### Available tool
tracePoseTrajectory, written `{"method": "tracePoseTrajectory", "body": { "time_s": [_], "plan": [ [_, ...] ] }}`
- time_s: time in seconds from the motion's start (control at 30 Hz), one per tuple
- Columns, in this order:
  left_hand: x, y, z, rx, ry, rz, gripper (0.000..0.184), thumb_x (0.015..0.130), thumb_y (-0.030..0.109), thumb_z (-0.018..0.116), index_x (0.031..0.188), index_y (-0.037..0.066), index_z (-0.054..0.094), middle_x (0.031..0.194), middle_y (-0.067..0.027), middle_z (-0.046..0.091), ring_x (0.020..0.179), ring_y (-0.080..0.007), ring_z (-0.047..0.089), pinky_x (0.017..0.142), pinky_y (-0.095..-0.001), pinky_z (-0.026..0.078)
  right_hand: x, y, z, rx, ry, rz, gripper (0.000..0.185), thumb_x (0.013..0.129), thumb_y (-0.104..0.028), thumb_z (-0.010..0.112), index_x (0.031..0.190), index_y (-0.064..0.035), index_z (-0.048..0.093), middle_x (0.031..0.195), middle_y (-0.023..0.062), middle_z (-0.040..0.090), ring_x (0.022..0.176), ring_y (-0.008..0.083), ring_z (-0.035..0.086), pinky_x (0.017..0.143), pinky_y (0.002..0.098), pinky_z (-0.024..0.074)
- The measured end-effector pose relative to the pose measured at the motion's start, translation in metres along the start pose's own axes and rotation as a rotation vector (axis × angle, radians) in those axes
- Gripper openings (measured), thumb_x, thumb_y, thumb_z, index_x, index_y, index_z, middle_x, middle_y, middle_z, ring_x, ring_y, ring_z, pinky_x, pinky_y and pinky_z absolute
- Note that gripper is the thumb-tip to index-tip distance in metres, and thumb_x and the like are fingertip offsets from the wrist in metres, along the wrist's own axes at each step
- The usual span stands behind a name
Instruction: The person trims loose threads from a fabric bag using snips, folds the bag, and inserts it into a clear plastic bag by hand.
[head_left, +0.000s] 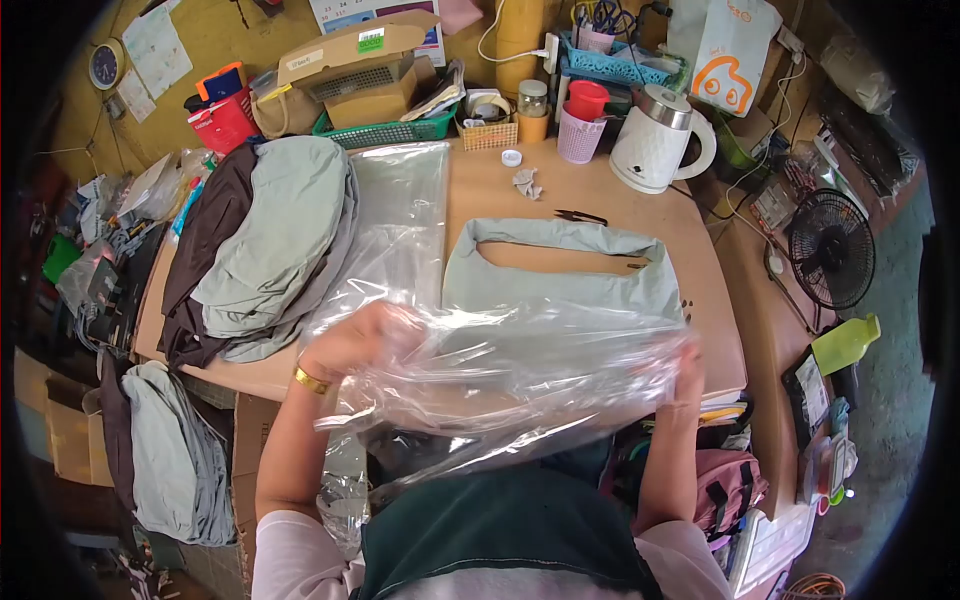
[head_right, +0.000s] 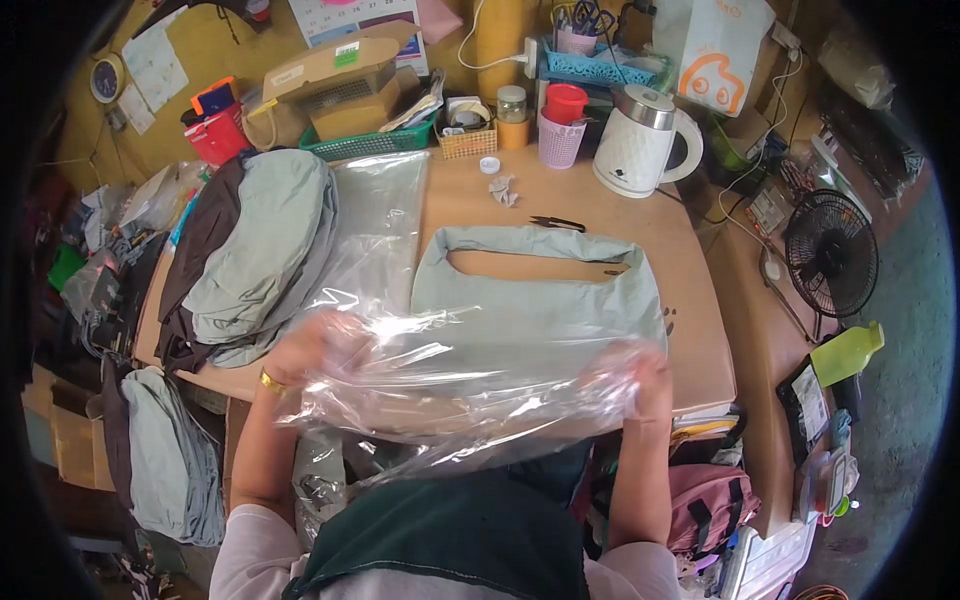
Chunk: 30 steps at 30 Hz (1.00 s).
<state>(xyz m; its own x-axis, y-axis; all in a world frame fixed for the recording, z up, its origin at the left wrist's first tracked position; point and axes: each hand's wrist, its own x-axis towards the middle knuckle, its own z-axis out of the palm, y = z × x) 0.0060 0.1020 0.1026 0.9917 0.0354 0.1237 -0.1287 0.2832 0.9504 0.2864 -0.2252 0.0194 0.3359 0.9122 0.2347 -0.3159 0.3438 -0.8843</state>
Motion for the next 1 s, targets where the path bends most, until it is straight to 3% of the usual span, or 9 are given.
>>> {"method": "tracePoseTrajectory", "body": {
  "time_s": [0.1,0.17,0.33,0.47,0.53,0.63,0.77,0.9,1.0],
  "plan": [
    [0.002,-0.009,0.013,0.685,-0.016,-0.429,0.017,0.089,0.013,0.064,0.098,-0.001,0.063,0.078,-0.0029,0.059,0.076,-0.0083,0.055,0.072,-0.0243,0.044,0.010,-0.012,0.015,0.505,0.334,-0.103,0.025,0.089,-0.026,0.067,0.089,-0.0011,0.065,0.080,0.0088,0.069,0.061,0.0178,0.066,0.059,0.0324,0.0538],
    [-0.008,-0.013,-0.005,0.508,0.472,-0.343,0.010,0.091,0.014,0.060,0.089,0.004,0.061,0.076,-0.0014,0.057,0.072,-0.0077,0.052,0.066,-0.0242,0.043,0.016,-0.015,0.024,0.589,0.257,-0.014,0.023,0.087,-0.023,0.069,0.088,-0.0002,0.066,0.080,0.0097,0.070,0.063,0.0180,0.066,0.061,0.0324,0.0549],
    [-0.014,-0.023,-0.021,-0.822,0.157,0.002,0.019,0.097,0.027,0.055,0.092,0.008,0.059,0.077,0.0012,0.057,0.064,-0.0074,0.048,0.056,-0.0236,0.041,0.016,-0.005,0.038,-0.426,-0.499,0.490,0.037,0.086,-0.039,0.072,0.080,-0.0031,0.065,0.065,0.0034,0.062,0.059,0.0141,0.060,0.048,0.0318,0.0463],
    [-0.010,-0.016,-0.006,0.629,-0.161,-0.540,0.021,0.095,0.021,0.058,0.103,0.003,0.062,0.082,-0.0037,0.064,0.074,-0.0160,0.063,0.072,-0.0297,0.051,0.008,0.010,0.004,0.220,0.217,-0.033,0.036,0.087,-0.036,0.072,0.086,-0.0007,0.065,0.072,0.0060,0.066,0.062,0.0142,0.061,0.053,0.0294,0.0471],
    [-0.013,-0.023,-0.023,0.337,0.186,-0.346,0.018,0.095,0.022,0.058,0.096,0.006,0.064,0.081,-0.0031,0.063,0.074,-0.0142,0.061,0.071,-0.0278,0.050,0.006,0.005,0.005,0.640,0.419,0.278,0.034,0.086,-0.033,0.072,0.091,0.0001,0.065,0.076,0.0056,0.066,0.067,0.0148,0.063,0.059,0.0283,0.0490],
    [-0.013,-0.029,-0.035,-0.063,0.620,0.080,0.020,0.096,0.024,0.057,0.087,0.007,0.065,0.079,-0.0039,0.063,0.072,-0.0132,0.059,0.065,-0.0265,0.048,0.027,0.000,0.023,-0.904,-0.466,0.396,0.032,0.087,-0.031,0.071,0.093,0.0002,0.065,0.077,0.0058,0.067,0.069,0.0154,0.063,0.061,0.0298,0.0498],
    [-0.026,-0.030,-0.027,-0.760,0.190,-0.076,0.019,0.096,0.020,0.057,0.092,0.003,0.063,0.082,-0.0050,0.064,0.076,-0.0144,0.060,0.072,-0.0299,0.051,0.011,0.014,0.021,-0.330,-0.203,0.139,0.032,0.092,-0.034,0.065,0.094,-0.0019,0.065,0.077,0.0056,0.067,0.068,0.0152,0.063,0.060,0.0291,0.0502],
    [-0.019,-0.022,-0.014,0.337,-0.085,-0.491,0.016,0.092,0.017,0.065,0.098,0.002,0.064,0.084,-0.0047,0.066,0.078,-0.0168,0.064,0.074,-0.0320,0.054,0.020,0.022,0.037,0.690,0.577,0.066,0.047,0.092,-0.052,0.059,0.090,-0.0060,0.065,0.068,0.0032,0.061,0.058,0.0193,0.059,0.054,0.0326,0.0481],
    [-0.012,-0.007,0.004,-0.332,0.743,0.013,0.016,0.096,0.021,0.060,0.096,0.005,0.063,0.080,-0.0044,0.064,0.072,-0.0134,0.061,0.063,-0.0296,0.052,0.004,0.027,0.023,0.445,0.190,0.264,0.044,0.094,-0.049,0.057,0.087,-0.0066,0.065,0.066,0.0011,0.060,0.053,0.0180,0.056,0.052,0.0327,0.0465]
  ]
}}
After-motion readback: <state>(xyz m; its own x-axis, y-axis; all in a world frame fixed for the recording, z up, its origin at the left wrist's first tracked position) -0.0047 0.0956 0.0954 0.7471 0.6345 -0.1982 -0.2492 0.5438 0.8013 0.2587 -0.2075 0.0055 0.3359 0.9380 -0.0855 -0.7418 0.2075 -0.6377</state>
